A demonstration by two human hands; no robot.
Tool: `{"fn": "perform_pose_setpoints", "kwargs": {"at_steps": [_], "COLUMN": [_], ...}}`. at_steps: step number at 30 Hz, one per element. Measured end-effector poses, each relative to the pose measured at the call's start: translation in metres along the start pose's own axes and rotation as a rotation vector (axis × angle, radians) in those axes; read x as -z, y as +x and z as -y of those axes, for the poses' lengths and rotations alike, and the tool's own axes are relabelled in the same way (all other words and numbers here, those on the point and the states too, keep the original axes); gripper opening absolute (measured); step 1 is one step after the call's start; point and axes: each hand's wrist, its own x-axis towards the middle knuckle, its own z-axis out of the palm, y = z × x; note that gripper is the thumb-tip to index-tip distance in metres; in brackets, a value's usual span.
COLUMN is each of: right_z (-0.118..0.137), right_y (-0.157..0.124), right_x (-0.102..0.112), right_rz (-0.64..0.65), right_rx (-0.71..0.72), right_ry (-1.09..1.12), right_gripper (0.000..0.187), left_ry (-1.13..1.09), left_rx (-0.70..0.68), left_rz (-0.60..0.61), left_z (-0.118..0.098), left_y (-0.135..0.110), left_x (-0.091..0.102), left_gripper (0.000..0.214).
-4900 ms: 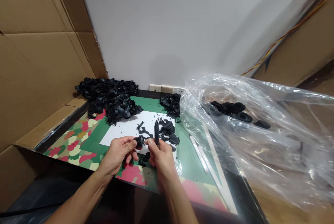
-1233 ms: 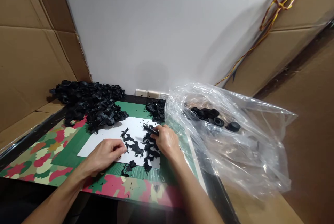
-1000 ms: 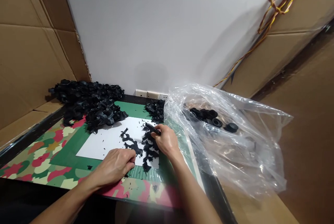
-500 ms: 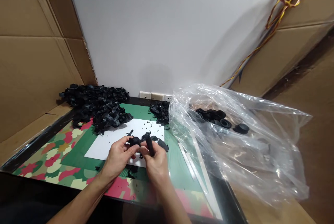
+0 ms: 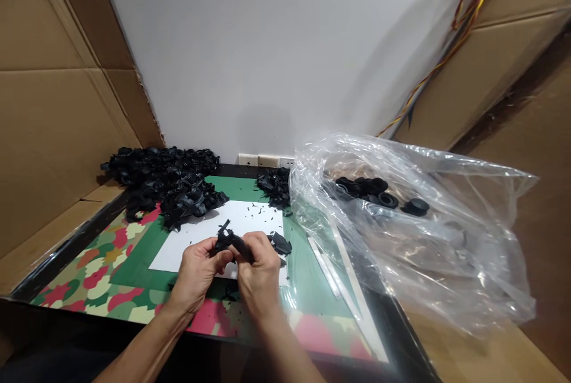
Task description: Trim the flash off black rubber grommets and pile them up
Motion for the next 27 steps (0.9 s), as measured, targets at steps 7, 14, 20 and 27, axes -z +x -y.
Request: {"fn": "perform_pose_setpoints", "kwargs": {"at_steps": [7,14,20,27], "right_z": [-0.007,-0.006,-0.006,-0.001], "right_y": [0.007,0.032,0.040,0.039], "right_x": [-0.012,-0.022,-0.029,-0.032], "right_rz": [0.006,0.116,0.181,0.176], "right_rx": [0.228,0.075,0.011,0.027], "right_ry": [-0.473,-0.484,-0.370,-0.229], "right_gripper": [0.018,0.008,0.011,0.011], "left_ry": [-0.019,0.114,0.121,0.067], "left_rx": [-0.065,-0.271,-0.334,-0.322], "left_rz": [-0.048,-0.115,-0.062,-0.092], "left_z": [0.013,0.018,0.011,0.010], "left_y": [0.000,0.008,0.008,0.010], "left_x": [-0.006,-0.002,0.008,0.016], "left_gripper": [0.030,0.023,0.023,0.031]}}
